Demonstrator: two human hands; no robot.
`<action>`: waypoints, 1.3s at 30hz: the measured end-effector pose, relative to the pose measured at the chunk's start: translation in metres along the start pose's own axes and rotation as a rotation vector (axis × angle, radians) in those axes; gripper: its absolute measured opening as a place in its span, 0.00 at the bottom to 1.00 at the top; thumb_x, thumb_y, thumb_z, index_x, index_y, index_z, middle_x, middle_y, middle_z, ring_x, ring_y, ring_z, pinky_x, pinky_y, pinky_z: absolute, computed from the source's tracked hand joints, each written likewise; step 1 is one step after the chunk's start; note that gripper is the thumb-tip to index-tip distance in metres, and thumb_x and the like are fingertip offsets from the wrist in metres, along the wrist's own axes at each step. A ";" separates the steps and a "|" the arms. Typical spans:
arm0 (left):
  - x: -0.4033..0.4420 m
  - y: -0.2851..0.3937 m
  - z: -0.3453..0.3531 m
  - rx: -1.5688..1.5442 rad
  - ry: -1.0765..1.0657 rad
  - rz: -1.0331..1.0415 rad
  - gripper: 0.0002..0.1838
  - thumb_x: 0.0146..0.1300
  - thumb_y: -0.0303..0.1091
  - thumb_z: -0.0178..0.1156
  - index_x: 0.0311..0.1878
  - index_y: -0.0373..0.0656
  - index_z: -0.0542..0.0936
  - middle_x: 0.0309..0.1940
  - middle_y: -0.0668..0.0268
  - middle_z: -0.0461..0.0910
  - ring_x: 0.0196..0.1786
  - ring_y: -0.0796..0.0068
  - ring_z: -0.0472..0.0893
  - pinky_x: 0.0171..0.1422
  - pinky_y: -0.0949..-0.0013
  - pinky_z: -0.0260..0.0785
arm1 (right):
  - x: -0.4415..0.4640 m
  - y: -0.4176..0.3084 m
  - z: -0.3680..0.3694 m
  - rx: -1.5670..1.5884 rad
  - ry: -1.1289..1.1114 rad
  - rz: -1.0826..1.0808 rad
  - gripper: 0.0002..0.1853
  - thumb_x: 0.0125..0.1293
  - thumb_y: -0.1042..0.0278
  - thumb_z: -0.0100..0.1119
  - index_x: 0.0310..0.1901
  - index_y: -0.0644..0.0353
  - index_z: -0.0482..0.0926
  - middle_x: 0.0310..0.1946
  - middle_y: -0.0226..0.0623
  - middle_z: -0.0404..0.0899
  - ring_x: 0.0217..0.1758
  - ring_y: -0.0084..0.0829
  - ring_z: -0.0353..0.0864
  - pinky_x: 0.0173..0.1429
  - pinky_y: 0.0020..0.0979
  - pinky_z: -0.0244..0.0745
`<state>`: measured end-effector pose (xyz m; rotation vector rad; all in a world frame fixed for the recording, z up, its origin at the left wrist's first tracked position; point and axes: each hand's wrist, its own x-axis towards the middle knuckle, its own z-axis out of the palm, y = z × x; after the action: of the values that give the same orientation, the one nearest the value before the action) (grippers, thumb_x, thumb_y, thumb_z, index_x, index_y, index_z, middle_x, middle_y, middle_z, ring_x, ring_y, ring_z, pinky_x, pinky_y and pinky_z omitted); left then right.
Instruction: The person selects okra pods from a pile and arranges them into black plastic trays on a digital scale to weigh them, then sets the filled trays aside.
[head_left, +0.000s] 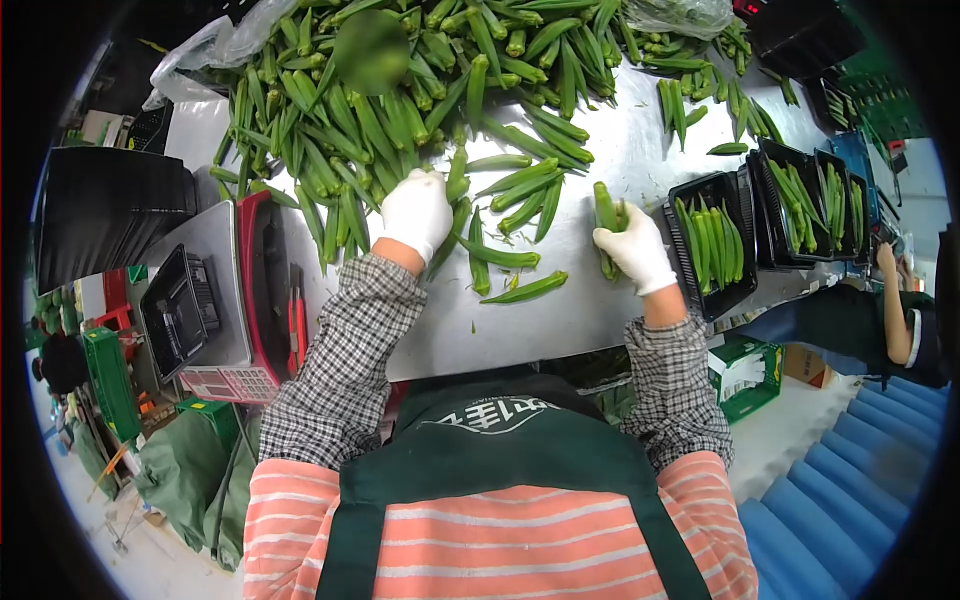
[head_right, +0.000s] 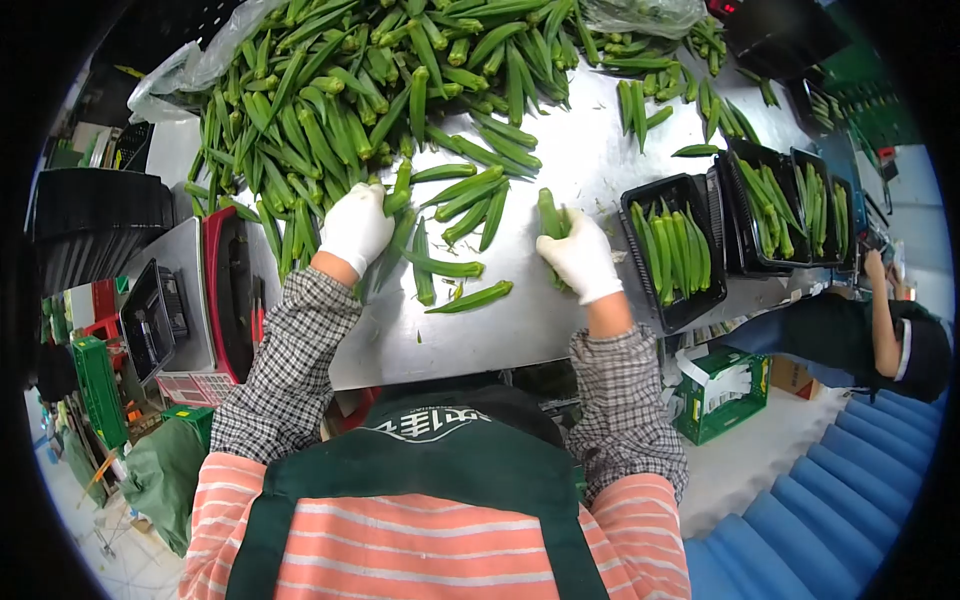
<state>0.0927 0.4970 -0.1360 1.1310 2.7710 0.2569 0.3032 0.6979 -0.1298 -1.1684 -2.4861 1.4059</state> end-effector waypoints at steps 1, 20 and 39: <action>-0.004 0.002 0.001 -0.022 0.025 0.013 0.11 0.52 0.34 0.57 0.36 0.38 0.79 0.38 0.52 0.79 0.41 0.56 0.81 0.46 0.61 0.73 | -0.003 0.003 -0.005 0.267 -0.048 0.067 0.18 0.52 0.70 0.63 0.45 0.66 0.75 0.32 0.34 0.78 0.34 0.25 0.77 0.40 0.27 0.74; 0.024 0.025 0.008 -0.134 -0.151 -0.099 0.20 0.48 0.39 0.60 0.42 0.36 0.80 0.39 0.47 0.79 0.45 0.52 0.79 0.52 0.60 0.71 | 0.025 -0.014 -0.007 0.677 -0.135 0.042 0.17 0.52 0.72 0.63 0.44 0.65 0.74 0.35 0.31 0.76 0.34 0.23 0.74 0.39 0.25 0.72; 0.062 0.053 0.008 -0.511 -0.388 0.028 0.26 0.56 0.38 0.61 0.55 0.31 0.72 0.46 0.54 0.79 0.48 0.66 0.80 0.56 0.71 0.69 | 0.027 -0.004 0.038 1.330 -0.333 0.264 0.14 0.57 0.76 0.59 0.46 0.65 0.77 0.39 0.36 0.80 0.39 0.28 0.80 0.46 0.29 0.76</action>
<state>0.0861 0.5793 -0.1362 0.9607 2.1763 0.6301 0.2663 0.6867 -0.1574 -0.9025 -0.8895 2.7114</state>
